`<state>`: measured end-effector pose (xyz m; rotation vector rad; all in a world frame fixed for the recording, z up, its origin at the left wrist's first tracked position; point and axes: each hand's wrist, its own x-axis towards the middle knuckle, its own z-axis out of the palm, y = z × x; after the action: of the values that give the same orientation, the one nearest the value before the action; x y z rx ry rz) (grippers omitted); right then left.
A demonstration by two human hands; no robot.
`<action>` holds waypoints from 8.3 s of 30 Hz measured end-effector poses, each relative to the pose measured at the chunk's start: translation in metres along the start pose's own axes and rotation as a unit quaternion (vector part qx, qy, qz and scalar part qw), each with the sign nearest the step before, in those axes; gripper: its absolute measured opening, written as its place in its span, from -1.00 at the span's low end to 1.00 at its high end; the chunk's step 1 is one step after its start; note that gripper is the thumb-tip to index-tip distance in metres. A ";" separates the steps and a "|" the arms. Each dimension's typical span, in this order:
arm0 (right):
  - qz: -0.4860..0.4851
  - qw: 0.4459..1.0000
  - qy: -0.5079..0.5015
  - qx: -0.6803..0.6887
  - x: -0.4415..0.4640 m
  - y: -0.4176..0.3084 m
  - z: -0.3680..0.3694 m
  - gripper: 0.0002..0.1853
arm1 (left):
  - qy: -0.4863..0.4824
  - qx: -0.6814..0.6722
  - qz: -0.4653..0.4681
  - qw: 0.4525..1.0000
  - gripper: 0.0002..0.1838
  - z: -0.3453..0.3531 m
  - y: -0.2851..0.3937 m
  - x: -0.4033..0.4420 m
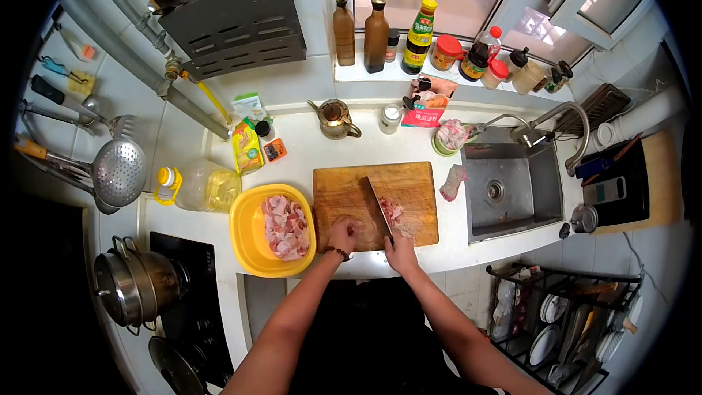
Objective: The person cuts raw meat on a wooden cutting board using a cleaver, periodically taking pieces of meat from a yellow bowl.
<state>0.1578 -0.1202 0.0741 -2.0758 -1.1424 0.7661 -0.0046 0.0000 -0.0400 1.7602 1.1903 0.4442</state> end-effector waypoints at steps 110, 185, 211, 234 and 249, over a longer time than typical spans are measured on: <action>0.003 0.999 -0.001 -0.037 -0.005 -0.012 0.041 -0.80 | 0.050 -0.031 -0.105 0.993 -0.83 0.024 0.029 0.009; 0.039 0.999 -0.012 -0.014 -0.011 -0.009 0.056 -0.73 | -0.030 0.050 0.126 0.990 -0.77 -0.015 0.032 -0.002; 0.069 0.996 -0.042 -0.023 -0.027 -0.001 0.061 -0.54 | -0.050 0.057 0.085 0.993 -0.85 -0.010 0.027 0.001; 0.041 0.998 -0.040 -0.010 -0.026 0.011 0.064 -0.49 | -0.073 0.050 0.068 0.994 -0.81 -0.017 0.036 0.004; 0.038 0.999 -0.019 -0.014 0.001 0.003 0.070 -0.69 | -0.082 0.041 0.074 0.993 -0.82 -0.016 0.030 0.010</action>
<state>0.1082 -0.1029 0.0274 -2.1463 -1.1074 0.8338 0.0045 0.0137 -0.0081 1.9243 0.9787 0.3343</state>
